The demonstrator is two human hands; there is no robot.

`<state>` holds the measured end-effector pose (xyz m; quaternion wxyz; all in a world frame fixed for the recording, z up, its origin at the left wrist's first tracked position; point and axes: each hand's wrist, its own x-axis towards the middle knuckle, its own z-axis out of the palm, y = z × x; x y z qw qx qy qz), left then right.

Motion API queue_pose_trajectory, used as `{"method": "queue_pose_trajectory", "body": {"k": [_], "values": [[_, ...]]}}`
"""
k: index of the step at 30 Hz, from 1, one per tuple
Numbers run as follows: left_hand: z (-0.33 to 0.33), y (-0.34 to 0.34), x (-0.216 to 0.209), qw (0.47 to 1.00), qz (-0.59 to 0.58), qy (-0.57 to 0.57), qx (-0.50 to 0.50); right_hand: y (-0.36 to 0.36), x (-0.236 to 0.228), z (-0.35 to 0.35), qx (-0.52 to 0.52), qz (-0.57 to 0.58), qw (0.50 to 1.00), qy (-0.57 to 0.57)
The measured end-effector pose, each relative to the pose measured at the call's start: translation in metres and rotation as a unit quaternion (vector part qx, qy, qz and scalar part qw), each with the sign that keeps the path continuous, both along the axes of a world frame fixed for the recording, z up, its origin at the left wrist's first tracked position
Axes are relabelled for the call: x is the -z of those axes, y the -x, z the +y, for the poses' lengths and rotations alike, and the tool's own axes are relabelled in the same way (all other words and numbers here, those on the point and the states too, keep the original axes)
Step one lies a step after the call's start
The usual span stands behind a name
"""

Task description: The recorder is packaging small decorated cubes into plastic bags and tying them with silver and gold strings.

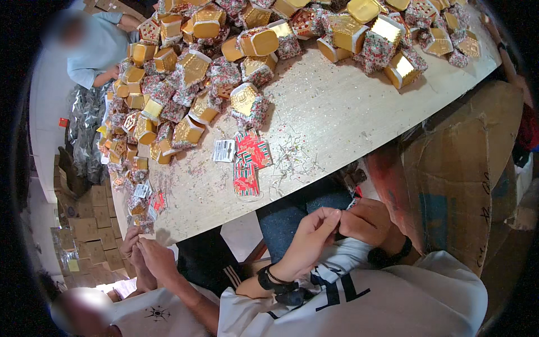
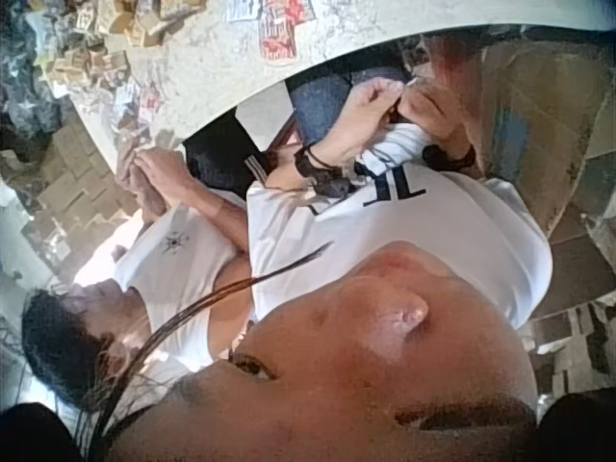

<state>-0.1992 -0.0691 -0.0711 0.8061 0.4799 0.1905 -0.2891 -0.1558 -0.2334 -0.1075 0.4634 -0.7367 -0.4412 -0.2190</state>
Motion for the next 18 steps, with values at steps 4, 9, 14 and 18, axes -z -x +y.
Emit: {"method": "queue_pose_trajectory", "body": {"k": [4,9,14,18], "values": [[0.02,-0.028,-0.044,0.874,-0.309,-0.358,0.114,0.003,0.002,0.005,0.106,0.053,0.992,-0.038],[0.059,-0.094,-0.099,0.526,-0.411,-0.744,-0.018,0.003,-0.002,0.004,0.11,0.172,0.979,-0.019],[0.076,-0.163,-0.096,0.508,-0.279,-0.809,0.103,0.004,-0.008,0.006,0.081,0.184,0.979,-0.036],[0.089,-0.199,-0.066,0.603,-0.31,-0.71,0.192,0.001,-0.003,0.005,0.095,0.182,0.978,-0.037]]}}
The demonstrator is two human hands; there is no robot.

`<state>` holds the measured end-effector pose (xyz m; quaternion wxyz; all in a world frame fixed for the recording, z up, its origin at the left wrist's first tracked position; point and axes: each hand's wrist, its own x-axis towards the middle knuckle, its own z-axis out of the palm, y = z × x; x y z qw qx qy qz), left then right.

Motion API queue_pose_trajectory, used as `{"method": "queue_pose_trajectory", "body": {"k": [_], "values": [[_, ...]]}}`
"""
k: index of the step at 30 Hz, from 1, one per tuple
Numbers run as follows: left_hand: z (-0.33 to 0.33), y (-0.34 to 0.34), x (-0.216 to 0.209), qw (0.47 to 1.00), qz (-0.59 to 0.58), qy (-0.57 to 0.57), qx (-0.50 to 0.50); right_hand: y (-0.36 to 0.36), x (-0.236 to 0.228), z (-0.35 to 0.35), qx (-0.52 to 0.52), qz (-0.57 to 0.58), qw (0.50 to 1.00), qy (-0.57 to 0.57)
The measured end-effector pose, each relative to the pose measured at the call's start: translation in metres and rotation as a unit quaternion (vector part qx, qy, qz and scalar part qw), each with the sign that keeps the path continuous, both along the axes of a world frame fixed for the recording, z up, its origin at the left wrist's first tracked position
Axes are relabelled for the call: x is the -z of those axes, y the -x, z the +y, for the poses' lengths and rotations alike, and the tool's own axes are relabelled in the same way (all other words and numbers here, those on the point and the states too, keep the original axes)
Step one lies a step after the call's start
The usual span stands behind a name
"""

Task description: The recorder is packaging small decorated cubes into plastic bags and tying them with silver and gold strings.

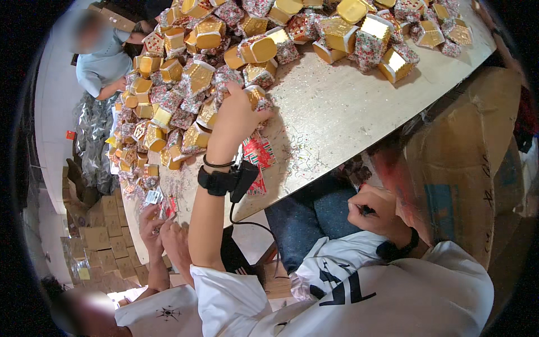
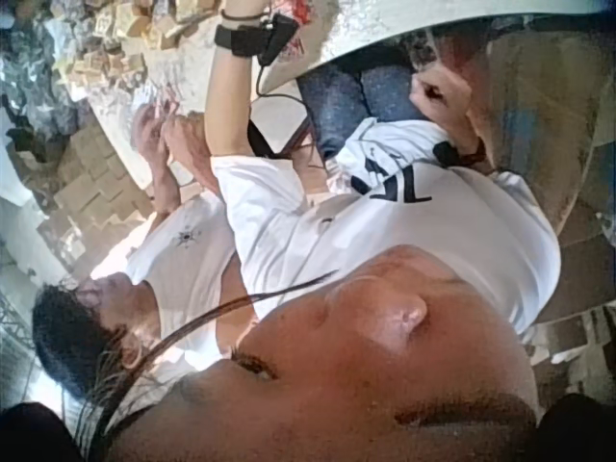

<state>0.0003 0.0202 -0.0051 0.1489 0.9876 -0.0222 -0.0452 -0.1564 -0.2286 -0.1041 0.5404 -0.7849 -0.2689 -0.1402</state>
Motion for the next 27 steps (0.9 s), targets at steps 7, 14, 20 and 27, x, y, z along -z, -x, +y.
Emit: {"method": "queue_pose_trajectory", "body": {"k": [7,14,20,27], "values": [[0.024,0.029,-0.04,0.976,-0.143,0.161,0.017,0.001,0.007,0.003,0.013,0.058,0.995,-0.078],[0.019,0.079,-0.058,0.854,-0.152,0.476,-0.145,0.002,0.004,0.01,-0.037,0.172,0.96,-0.217],[0.023,0.077,-0.024,0.567,-0.141,0.805,-0.104,-0.002,0.007,0.004,-0.056,0.156,0.964,-0.208],[0.012,0.114,-0.026,0.232,0.007,0.967,-0.107,0.007,-0.022,-0.001,-0.043,0.246,0.941,-0.23]]}}
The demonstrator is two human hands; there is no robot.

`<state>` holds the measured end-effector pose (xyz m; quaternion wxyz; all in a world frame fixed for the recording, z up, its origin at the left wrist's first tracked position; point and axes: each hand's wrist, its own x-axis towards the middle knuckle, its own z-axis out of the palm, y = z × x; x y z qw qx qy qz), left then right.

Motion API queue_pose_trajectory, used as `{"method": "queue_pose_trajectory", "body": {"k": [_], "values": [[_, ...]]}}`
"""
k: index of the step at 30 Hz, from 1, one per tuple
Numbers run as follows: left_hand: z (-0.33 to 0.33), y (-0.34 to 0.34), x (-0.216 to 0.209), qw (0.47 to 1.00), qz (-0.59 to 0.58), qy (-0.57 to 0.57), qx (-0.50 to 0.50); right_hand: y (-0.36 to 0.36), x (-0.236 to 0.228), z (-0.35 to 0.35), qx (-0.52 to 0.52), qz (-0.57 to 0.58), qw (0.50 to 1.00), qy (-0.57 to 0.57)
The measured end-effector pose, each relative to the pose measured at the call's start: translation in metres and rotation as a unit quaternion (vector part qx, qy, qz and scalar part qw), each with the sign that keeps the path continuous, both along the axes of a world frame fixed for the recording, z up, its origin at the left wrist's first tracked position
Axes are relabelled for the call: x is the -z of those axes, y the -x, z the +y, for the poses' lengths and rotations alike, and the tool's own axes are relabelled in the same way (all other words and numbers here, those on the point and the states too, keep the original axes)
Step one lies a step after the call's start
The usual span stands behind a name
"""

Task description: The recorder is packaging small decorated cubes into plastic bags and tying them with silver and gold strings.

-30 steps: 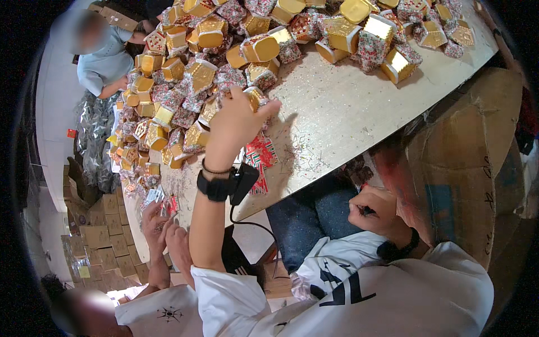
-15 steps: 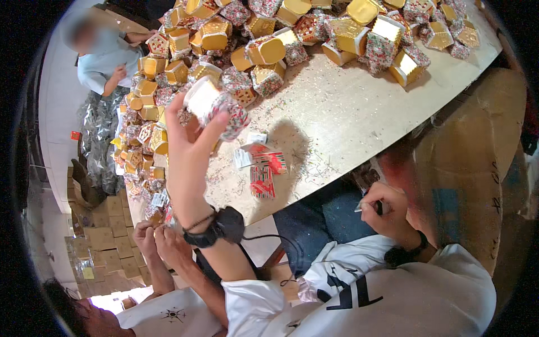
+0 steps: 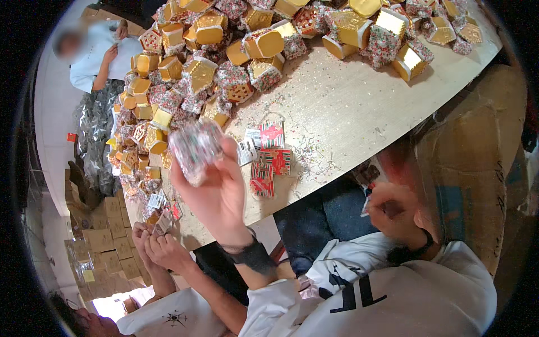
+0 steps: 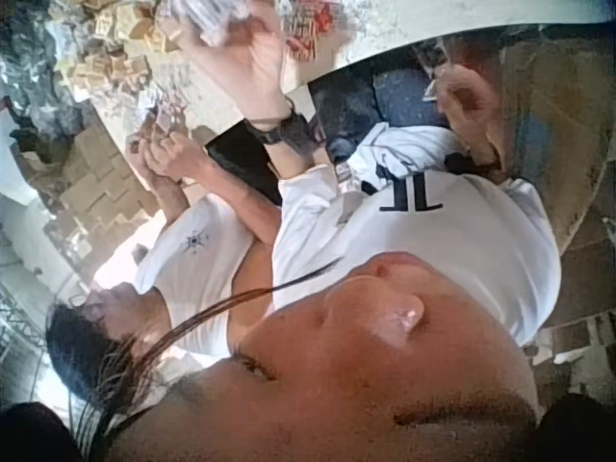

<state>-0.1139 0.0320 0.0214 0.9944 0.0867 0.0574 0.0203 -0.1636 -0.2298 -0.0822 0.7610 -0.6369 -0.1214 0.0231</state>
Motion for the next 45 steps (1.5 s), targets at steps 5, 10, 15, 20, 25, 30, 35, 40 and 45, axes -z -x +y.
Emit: {"method": "queue_pose_trajectory", "body": {"k": [5,10,15,20,25,30,35,40,45], "values": [[-0.04,0.093,0.057,0.993,-0.028,-0.068,0.09,-0.006,0.001,0.0,-0.028,-0.075,0.991,-0.106],[-0.066,0.124,0.075,0.927,0.203,-0.309,0.061,-0.016,-0.023,0.002,-0.131,-0.091,0.985,-0.066],[-0.057,0.138,0.088,0.943,0.199,-0.263,0.047,-0.02,-0.027,0.031,-0.24,-0.058,0.969,0.011],[-0.061,0.137,0.087,0.946,0.244,-0.214,0.005,-0.01,-0.03,0.043,-0.224,-0.076,0.971,0.037],[-0.067,0.144,0.107,0.926,0.229,-0.3,-0.012,-0.005,-0.026,0.045,-0.21,-0.068,0.973,0.071],[-0.064,0.132,0.098,0.967,0.214,-0.14,-0.004,-0.003,-0.021,0.046,-0.159,-0.112,0.975,0.106],[-0.064,0.137,0.105,0.95,0.241,-0.2,0.001,-0.003,-0.019,0.048,-0.162,-0.107,0.976,0.101],[-0.075,0.136,0.11,0.908,0.225,-0.341,-0.091,-0.003,-0.021,0.047,-0.172,-0.098,0.975,0.097],[-0.073,0.136,0.11,0.908,0.255,-0.323,-0.08,-0.006,-0.02,0.047,-0.172,-0.077,0.978,0.091]]}}
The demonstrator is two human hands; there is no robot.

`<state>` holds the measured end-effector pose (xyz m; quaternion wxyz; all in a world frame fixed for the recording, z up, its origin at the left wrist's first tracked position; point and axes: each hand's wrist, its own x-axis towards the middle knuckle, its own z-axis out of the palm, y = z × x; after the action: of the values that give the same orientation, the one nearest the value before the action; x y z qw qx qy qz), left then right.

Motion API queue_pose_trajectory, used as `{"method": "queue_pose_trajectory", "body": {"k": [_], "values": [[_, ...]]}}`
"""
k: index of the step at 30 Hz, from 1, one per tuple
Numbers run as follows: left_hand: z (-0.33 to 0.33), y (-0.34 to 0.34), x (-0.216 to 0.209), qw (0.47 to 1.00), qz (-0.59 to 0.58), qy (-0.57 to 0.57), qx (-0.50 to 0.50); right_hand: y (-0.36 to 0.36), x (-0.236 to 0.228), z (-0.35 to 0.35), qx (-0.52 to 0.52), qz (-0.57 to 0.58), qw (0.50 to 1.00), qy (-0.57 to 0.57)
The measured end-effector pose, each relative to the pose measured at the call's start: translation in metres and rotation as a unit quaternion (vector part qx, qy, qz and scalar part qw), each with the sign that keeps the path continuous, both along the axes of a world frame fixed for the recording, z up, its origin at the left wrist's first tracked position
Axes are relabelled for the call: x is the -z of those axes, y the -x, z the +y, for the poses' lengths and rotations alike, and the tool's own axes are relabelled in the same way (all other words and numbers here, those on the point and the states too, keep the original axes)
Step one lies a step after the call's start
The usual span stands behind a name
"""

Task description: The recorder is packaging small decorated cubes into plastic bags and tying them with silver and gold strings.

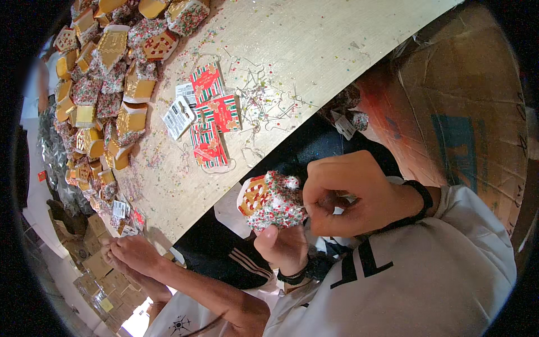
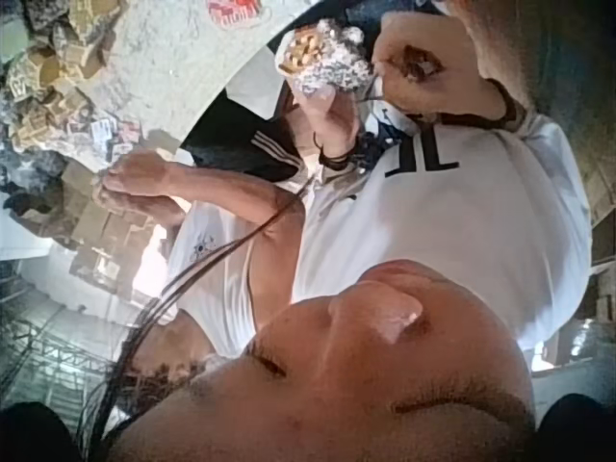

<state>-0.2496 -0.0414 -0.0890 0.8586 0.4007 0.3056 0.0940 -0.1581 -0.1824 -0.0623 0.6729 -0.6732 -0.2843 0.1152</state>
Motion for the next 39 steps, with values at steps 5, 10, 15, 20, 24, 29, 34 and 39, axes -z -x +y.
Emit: {"method": "queue_pose_trajectory", "body": {"k": [5,10,15,20,24,29,34,39], "values": [[-0.003,-0.002,-0.001,1.0,-0.005,-0.003,-0.002,0.001,0.005,-0.001,0.005,0.008,1.0,0.003],[-0.004,-0.001,-0.002,0.999,-0.039,0.019,-0.027,-0.001,0.0,-0.001,-0.012,0.014,1.0,0.016],[-0.008,-0.004,0.001,0.996,-0.059,-0.063,-0.026,-0.003,0.0,-0.006,-0.014,-0.048,0.998,0.039],[-0.007,-0.005,0.007,0.996,-0.052,-0.07,-0.024,-0.009,-0.001,-0.005,-0.037,-0.103,0.991,0.073],[-0.013,-0.007,0.008,0.998,-0.045,0.029,0.01,-0.003,0.0,-0.011,-0.007,-0.165,0.979,0.121],[-0.007,-0.004,0.015,0.982,0.002,-0.182,0.045,0.001,0.007,-0.01,-0.019,-0.202,0.963,0.18],[0.012,0.003,0.019,0.953,-0.045,-0.29,0.073,0.002,-0.005,-0.022,-0.073,-0.13,0.979,0.138],[0.009,-0.004,0.018,0.916,-0.114,-0.38,0.064,-0.003,-0.022,-0.014,-0.073,-0.013,0.989,0.132]]}}
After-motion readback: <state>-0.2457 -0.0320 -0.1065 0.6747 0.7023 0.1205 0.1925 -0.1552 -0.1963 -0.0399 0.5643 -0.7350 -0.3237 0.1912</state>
